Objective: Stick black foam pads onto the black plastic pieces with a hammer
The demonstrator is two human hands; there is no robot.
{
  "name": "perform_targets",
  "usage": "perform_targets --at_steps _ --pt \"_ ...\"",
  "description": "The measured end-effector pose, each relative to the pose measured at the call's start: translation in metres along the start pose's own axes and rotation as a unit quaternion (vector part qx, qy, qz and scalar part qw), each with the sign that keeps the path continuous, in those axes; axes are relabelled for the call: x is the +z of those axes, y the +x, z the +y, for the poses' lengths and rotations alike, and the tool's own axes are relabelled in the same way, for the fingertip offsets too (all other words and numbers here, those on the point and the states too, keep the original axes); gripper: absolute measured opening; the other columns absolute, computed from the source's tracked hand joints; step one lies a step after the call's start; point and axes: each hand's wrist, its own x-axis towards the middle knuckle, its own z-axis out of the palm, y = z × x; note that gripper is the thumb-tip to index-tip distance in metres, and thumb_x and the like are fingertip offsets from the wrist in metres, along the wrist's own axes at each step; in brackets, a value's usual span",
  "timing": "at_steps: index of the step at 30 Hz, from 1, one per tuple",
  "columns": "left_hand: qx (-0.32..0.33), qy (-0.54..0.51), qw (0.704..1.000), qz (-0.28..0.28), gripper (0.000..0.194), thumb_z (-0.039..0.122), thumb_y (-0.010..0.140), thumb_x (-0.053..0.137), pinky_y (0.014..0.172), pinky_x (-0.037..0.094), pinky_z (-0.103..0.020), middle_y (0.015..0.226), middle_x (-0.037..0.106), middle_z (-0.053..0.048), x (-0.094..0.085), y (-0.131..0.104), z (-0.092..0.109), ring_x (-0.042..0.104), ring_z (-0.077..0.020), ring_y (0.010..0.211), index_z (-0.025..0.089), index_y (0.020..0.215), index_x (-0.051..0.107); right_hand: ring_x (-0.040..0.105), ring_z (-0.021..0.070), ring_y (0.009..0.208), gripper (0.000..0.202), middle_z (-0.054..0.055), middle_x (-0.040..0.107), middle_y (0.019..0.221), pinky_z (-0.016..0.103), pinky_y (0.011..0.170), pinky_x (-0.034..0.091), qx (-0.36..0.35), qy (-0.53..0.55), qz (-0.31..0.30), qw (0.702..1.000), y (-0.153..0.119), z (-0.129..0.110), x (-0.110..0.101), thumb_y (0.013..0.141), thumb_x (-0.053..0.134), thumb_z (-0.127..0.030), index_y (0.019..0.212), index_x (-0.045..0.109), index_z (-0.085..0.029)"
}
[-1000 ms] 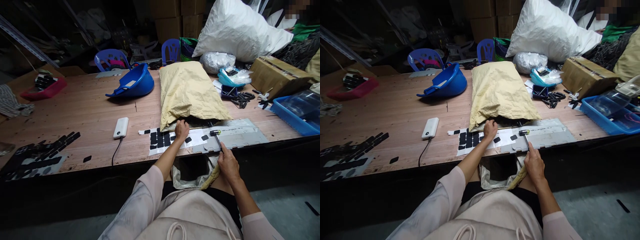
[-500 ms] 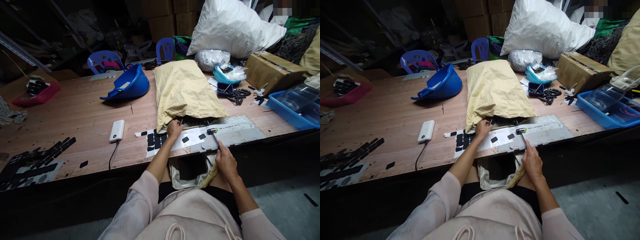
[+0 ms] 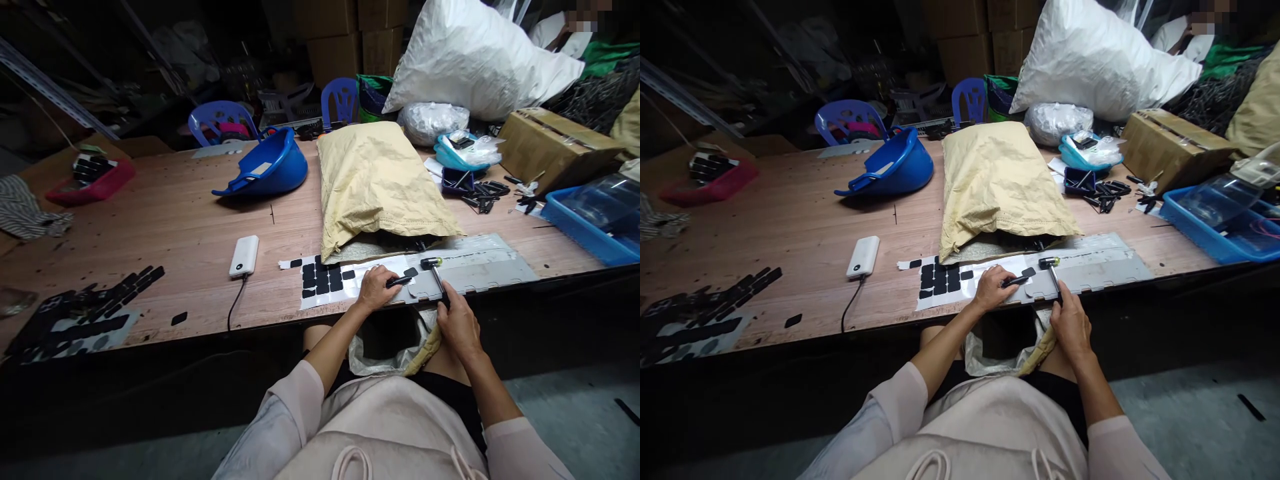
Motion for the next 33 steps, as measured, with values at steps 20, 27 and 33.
perform_targets --at_steps 20,27,33 --pt "-0.015 -0.015 1.000 -0.014 0.021 0.029 0.088 0.082 0.098 0.050 -0.040 0.099 0.073 -0.005 0.006 0.002 -0.006 0.065 -0.0244 0.102 0.026 0.108 0.085 0.071 0.0241 0.126 0.058 0.011 0.072 0.143 0.042 0.116 0.053 -0.161 0.224 -0.025 0.961 -0.042 0.019 0.021 0.104 0.051 -0.045 0.157 0.057 -0.023" --pt "-0.019 -0.013 1.000 -0.016 0.020 0.029 0.089 0.082 0.098 0.049 -0.040 0.099 0.073 -0.005 0.005 0.002 -0.005 0.064 -0.0246 0.104 0.027 0.108 0.085 0.065 0.0250 0.136 0.056 0.010 0.069 0.148 0.043 0.117 0.053 -0.152 0.226 -0.017 0.962 -0.041 0.022 0.028 0.104 0.052 -0.043 0.156 0.059 -0.023" --pt "-0.025 -0.012 0.999 -0.015 0.020 0.029 0.088 0.081 0.098 0.050 -0.040 0.096 0.072 -0.004 0.003 0.002 -0.002 0.064 -0.0245 0.102 0.027 0.108 0.084 0.068 0.0239 0.133 0.055 0.010 0.069 0.148 0.040 0.113 0.056 -0.194 0.234 -0.028 0.952 -0.046 0.011 0.028 0.105 0.051 -0.040 0.156 0.059 -0.023"
